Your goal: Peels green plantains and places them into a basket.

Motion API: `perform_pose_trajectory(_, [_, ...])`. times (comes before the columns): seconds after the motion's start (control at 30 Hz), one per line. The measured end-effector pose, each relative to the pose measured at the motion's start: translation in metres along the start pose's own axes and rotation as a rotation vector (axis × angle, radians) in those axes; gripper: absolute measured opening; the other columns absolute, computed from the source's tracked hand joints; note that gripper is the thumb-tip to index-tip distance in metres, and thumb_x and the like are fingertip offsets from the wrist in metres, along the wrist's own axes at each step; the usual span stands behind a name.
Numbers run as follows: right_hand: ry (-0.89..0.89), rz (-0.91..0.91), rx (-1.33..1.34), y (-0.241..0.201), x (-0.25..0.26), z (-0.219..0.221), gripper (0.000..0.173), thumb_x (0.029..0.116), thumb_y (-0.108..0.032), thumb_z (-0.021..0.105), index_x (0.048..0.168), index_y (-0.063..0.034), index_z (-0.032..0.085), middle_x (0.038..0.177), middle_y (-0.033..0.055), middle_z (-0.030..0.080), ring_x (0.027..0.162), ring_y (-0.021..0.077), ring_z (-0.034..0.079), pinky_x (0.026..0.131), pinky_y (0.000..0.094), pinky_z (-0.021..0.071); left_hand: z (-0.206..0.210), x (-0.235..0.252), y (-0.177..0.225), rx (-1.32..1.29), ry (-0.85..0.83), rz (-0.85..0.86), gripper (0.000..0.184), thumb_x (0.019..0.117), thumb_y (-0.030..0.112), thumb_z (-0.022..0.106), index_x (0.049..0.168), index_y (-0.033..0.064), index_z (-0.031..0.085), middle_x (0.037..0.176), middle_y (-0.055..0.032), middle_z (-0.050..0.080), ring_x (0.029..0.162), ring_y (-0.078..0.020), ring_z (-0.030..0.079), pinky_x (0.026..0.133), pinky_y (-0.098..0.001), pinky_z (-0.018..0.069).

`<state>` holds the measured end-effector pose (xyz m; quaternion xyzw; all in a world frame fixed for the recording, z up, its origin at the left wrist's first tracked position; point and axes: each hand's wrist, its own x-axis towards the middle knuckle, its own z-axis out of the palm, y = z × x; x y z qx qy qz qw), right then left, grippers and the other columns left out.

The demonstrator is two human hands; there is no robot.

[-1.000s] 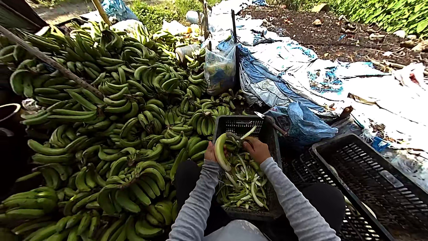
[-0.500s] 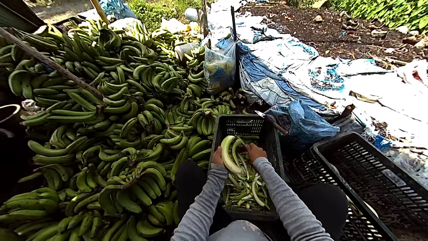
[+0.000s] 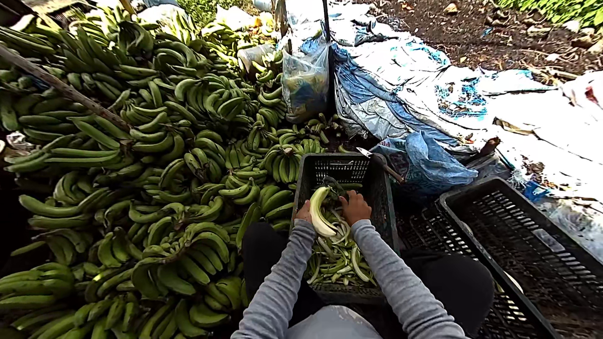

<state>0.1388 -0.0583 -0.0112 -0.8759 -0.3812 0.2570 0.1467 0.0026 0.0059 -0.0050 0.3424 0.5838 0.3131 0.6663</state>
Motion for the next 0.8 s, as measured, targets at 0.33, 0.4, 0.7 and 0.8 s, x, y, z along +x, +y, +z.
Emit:
perform_pose_trajectory(0.33, [-0.904,0.115,-0.476,0.075,-0.014,0.094,0.055,0.1063,-0.034,0.052,0.139,0.0102,0.055,0.150,0.0307,0.049,0.144,0.0443,0.044,0.114,0.0649,0.0337,0.086,0.010,-0.035,0.727,-0.312,-0.226,0.052,0.1141,0.030,0.030,0.144,-0.0100,0.047,0.148,-0.0289,0.049,0.137,-0.0337,0.051,0.114,-0.0459,0.0389])
perform_pose_trajectory(0.4, [-0.870,0.081,-0.340,0.074,-0.007,0.047,0.060,0.1103,-0.038,0.043,0.140,0.0126,0.052,0.151,0.0335,0.046,0.145,0.0458,0.041,0.118,0.0629,0.0292,0.103,-0.026,-0.001,0.448,-0.768,-0.094,0.050,0.1137,0.029,0.024,0.145,-0.0035,0.044,0.127,-0.0198,0.061,0.105,-0.0243,0.064,0.090,-0.0380,0.0523])
perform_pose_trajectory(0.7, [-0.132,0.175,0.553,0.128,0.032,-0.150,0.048,0.1142,-0.033,0.031,0.115,0.0069,0.057,0.084,0.0133,0.063,0.068,0.0170,0.064,0.069,0.0334,0.0558,0.133,0.099,-0.077,0.504,-0.392,-0.359,0.037,0.1124,0.023,0.036,0.133,-0.0033,0.052,0.114,-0.0170,0.064,0.088,-0.0179,0.063,0.079,-0.0323,0.0513])
perform_pose_trajectory(0.8, [-0.141,0.048,0.736,0.123,0.034,-0.151,0.046,0.1142,-0.032,0.030,0.115,0.0054,0.057,0.085,0.0090,0.064,0.070,0.0138,0.064,0.070,0.0310,0.0564,0.146,0.137,-0.200,0.685,-0.383,-0.470,0.047,0.1108,0.028,0.038,0.143,-0.0050,0.048,0.137,-0.0235,0.059,0.117,-0.0294,0.063,0.099,-0.0443,0.0512])
